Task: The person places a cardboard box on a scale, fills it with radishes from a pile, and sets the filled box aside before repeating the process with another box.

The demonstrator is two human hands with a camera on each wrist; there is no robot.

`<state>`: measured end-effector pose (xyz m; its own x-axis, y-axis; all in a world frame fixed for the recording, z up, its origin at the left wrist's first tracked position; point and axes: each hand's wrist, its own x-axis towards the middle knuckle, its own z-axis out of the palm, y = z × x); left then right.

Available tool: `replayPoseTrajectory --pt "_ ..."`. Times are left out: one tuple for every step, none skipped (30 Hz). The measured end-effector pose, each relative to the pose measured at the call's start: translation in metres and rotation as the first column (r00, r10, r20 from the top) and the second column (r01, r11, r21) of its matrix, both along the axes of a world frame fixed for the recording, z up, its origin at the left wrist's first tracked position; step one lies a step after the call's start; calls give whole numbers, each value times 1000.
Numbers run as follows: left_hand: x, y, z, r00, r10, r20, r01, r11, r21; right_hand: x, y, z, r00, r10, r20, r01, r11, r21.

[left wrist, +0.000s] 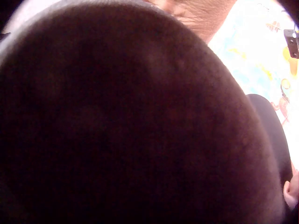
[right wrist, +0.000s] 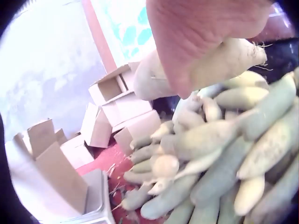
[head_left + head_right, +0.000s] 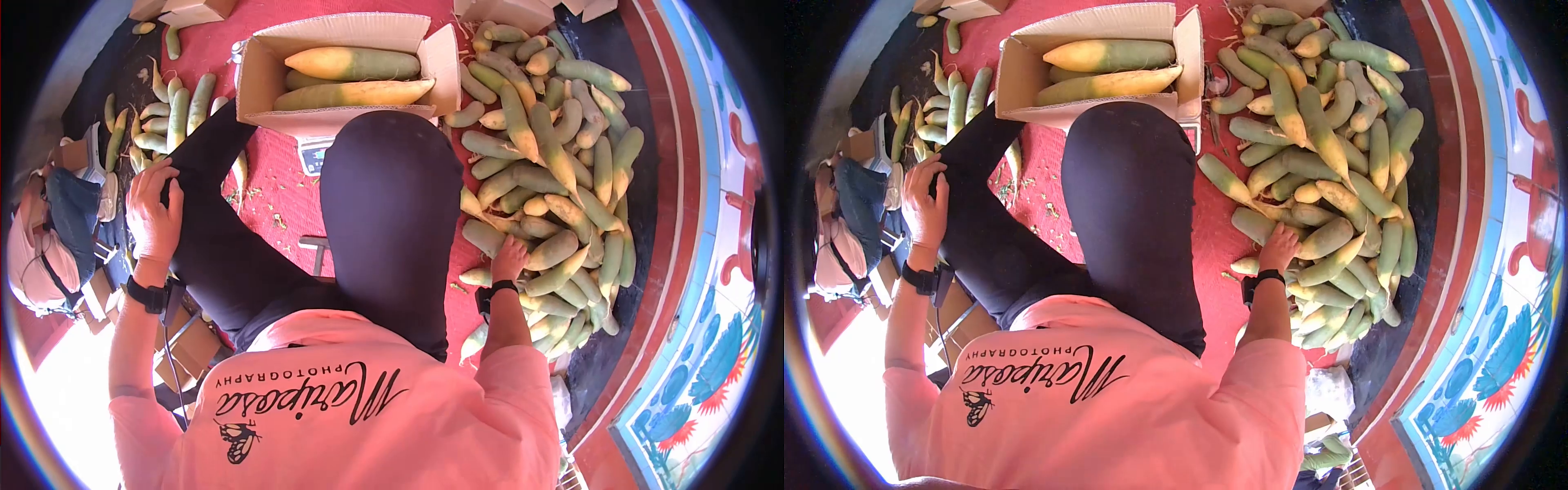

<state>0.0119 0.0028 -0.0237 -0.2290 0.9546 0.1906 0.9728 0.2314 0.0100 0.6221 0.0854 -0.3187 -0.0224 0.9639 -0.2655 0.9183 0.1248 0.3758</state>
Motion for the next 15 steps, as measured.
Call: replayPoseTrajectory --pt "0 -1 1 1000 5 6 -5 1000 -3 1 2 -5 1000 9 -7 -9 1000 3" --pt "1 -2 1 1000 13 -1 -13 1000 2 -3 5 0 1000 -3 20 4 997 -71" --pt "2 -2 2 1000 15 0 -15 1000 0 -9 7 9 999 -16 50 23 989 -143" --pt "1 -1 2 1000 13 5 -13 1000 0 -15 8 21 999 -16 46 22 990 -136" --pt "1 0 2 1000 4 6 -4 1000 5 -20 9 35 998 36 52 -25 979 -200" --pt "3 1 2 1000 6 9 -6 1000 14 -23 8 43 994 88 58 -70 962 -264" --pt "5 2 3 1000 12 1 -12 1000 10 -21 4 40 992 124 15 -117 964 -239" --pt "6 2 3 1000 19 -7 -19 1000 1 -24 2 47 992 125 20 -117 965 -237" --pt "6 2 3 1000 20 -4 -20 1000 2 -29 0 55 992 53 -118 -79 970 -231" --pt "6 3 3 1000 11 2 -11 1000 5 -31 -1 61 967 -19 -255 -41 973 -229" --pt "5 4 3 1000 0 8 0 1000 10 -32 -3 63 925 9 -381 -59 991 -122" --pt "5 4 3 1000 -2 10 2 1000 15 -32 -1 65 925 9 -379 -57 991 -117" --pt "6 5 4 1000 4 14 -4 1000 5 -30 2 69 878 48 -476 -47 999 13" --pt "6 5 3 1000 8 18 -8 1000 -5 -34 8 82 822 98 -561 -23 990 140" --pt "6 6 3 1000 4 21 -3 1000 -3 -36 19 98 824 95 -558 -19 990 142"
